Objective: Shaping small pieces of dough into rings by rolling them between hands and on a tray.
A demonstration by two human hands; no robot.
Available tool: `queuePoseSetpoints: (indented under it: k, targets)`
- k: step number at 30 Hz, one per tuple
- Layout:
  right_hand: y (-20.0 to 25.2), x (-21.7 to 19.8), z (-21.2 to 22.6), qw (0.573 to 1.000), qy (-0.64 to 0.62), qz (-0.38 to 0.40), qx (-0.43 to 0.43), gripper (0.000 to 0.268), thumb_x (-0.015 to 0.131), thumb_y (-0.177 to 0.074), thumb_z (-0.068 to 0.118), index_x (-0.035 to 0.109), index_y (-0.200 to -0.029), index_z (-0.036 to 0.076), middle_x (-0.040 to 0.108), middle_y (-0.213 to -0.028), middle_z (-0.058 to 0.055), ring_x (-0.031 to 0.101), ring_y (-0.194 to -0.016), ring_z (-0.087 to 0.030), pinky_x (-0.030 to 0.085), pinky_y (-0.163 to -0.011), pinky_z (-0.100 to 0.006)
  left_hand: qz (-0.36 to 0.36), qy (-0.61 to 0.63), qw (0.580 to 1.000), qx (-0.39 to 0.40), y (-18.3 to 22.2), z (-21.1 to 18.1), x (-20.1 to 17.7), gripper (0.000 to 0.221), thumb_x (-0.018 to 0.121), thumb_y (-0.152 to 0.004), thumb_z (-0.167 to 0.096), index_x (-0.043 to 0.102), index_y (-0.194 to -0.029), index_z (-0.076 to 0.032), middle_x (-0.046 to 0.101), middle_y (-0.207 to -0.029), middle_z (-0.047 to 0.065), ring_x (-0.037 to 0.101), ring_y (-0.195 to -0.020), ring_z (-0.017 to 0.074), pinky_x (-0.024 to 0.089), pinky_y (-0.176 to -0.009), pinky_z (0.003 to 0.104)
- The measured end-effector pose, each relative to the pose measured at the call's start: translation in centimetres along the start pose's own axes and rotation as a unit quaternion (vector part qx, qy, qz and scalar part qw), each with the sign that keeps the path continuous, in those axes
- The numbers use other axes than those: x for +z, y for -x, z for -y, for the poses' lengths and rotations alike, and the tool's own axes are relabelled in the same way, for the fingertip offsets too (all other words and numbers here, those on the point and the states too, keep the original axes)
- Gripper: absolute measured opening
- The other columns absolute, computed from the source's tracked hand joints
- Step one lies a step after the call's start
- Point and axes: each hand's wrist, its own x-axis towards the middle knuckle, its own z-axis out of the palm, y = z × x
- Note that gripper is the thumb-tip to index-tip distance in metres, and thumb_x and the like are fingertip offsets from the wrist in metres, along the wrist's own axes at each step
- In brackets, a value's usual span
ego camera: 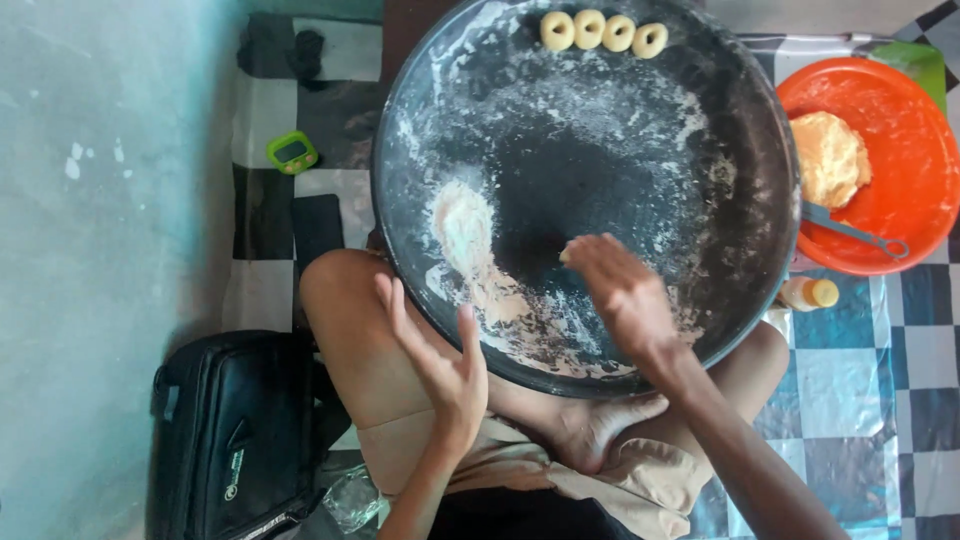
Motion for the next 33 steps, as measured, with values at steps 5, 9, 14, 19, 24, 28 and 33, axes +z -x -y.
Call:
queuePoseSetpoints:
  k: [5, 9, 14, 19, 24, 28, 33]
  targets:
    - [-0.6, 3.5, 1.6, 0.997, 0.081, 0.001, 0.009, 0.039, 0.064, -0.104, 0.015, 0.066, -0.133, -0.011, 0.062, -0.137, -0.034, 0.058, -0.131, -0.042, 0.048, -0.110, -0.048, -0.042, 0.072, 0.980, -0.180, -2.2, 1.0, 1.5, 0.078, 0.065, -0.103, -0.015, 0.017, -0.162, 0.000, 0.010, -0.166, 0.034, 0.009, -0.157, 0.0470, 0.006, -0.126, 0.056]
    - [-2.1, 5.8, 1.3, 0.990, 0.051, 0.088, 0.094, 0.074, 0.045, -0.110, 0.045, 0.044, -0.148, -0.019, 0.034, -0.158, -0.041, 0.030, -0.150, -0.049, 0.024, -0.125, -0.053, -0.052, 0.056, 0.967, -0.242, -2.3, 2.8, 2.6, 0.078, 0.069, -0.102, -0.020, 0.023, -0.162, -0.002, 0.014, -0.167, 0.031, 0.012, -0.157, 0.0385, 0.008, -0.127, 0.049]
    - [-7.7, 9.7, -2.4, 0.984, 0.098, 0.077, 0.130, 0.077, 0.037, -0.116, 0.048, 0.023, -0.163, -0.011, 0.007, -0.166, -0.038, 0.004, -0.155, -0.051, 0.009, -0.126, -0.063, -0.051, 0.121, 0.945, -0.300, -2.5, 2.5, 2.4, 0.077, 0.061, -0.102, -0.011, 0.020, -0.166, -0.013, 0.017, -0.170, 0.022, 0.019, -0.158, 0.0313, 0.016, -0.127, 0.045]
    - [-15.7, 12.1, -7.1, 0.972, 0.080, 0.099, 0.199, 0.082, 0.020, -0.114, 0.060, 0.011, -0.169, 0.000, -0.003, -0.170, -0.029, -0.009, -0.157, -0.041, -0.006, -0.128, -0.055, -0.078, 0.139, 0.942, -0.294, -2.4, 2.7, 3.0, 0.079, 0.064, -0.100, -0.010, 0.021, -0.166, -0.011, 0.021, -0.169, 0.021, 0.026, -0.155, 0.0266, 0.024, -0.123, 0.046]
    - [-16.8, 12.5, -8.0, 0.968, 0.073, 0.099, 0.220, 0.083, 0.011, -0.111, 0.061, 0.008, -0.172, 0.005, -0.007, -0.173, -0.020, -0.011, -0.159, -0.032, -0.012, -0.129, -0.047, -0.113, 0.154, 0.939, -0.285, -1.8, 3.7, 3.6, 0.071, 0.066, -0.099, -0.009, 0.033, -0.162, -0.015, 0.034, -0.163, 0.019, 0.041, -0.147, 0.0257, 0.033, -0.117, 0.046]
    - [-10.5, 11.6, -6.1, 0.983, 0.117, 0.031, 0.141, 0.088, 0.030, -0.114, 0.062, 0.019, -0.165, -0.009, -0.001, -0.167, -0.033, -0.002, -0.156, -0.045, 0.003, -0.131, -0.052, -0.141, 0.160, 0.922, -0.323, -2.3, 2.9, 3.6, 0.065, 0.065, -0.098, -0.003, 0.041, -0.158, -0.011, 0.045, -0.153, 0.026, 0.050, -0.133, 0.0276, 0.038, -0.109, 0.049]
    - [-0.9, 6.7, -1.3, 0.983, 0.168, 0.042, 0.058, 0.093, 0.043, -0.108, 0.062, 0.036, -0.155, -0.017, 0.025, -0.162, -0.040, 0.025, -0.152, -0.051, 0.023, -0.126, -0.053, -0.139, 0.171, 0.912, -0.346, -2.6, 2.4, 3.2, 0.066, 0.067, -0.096, -0.003, 0.046, -0.157, -0.019, 0.049, -0.152, 0.018, 0.054, -0.128, 0.0212, 0.041, -0.109, 0.042]
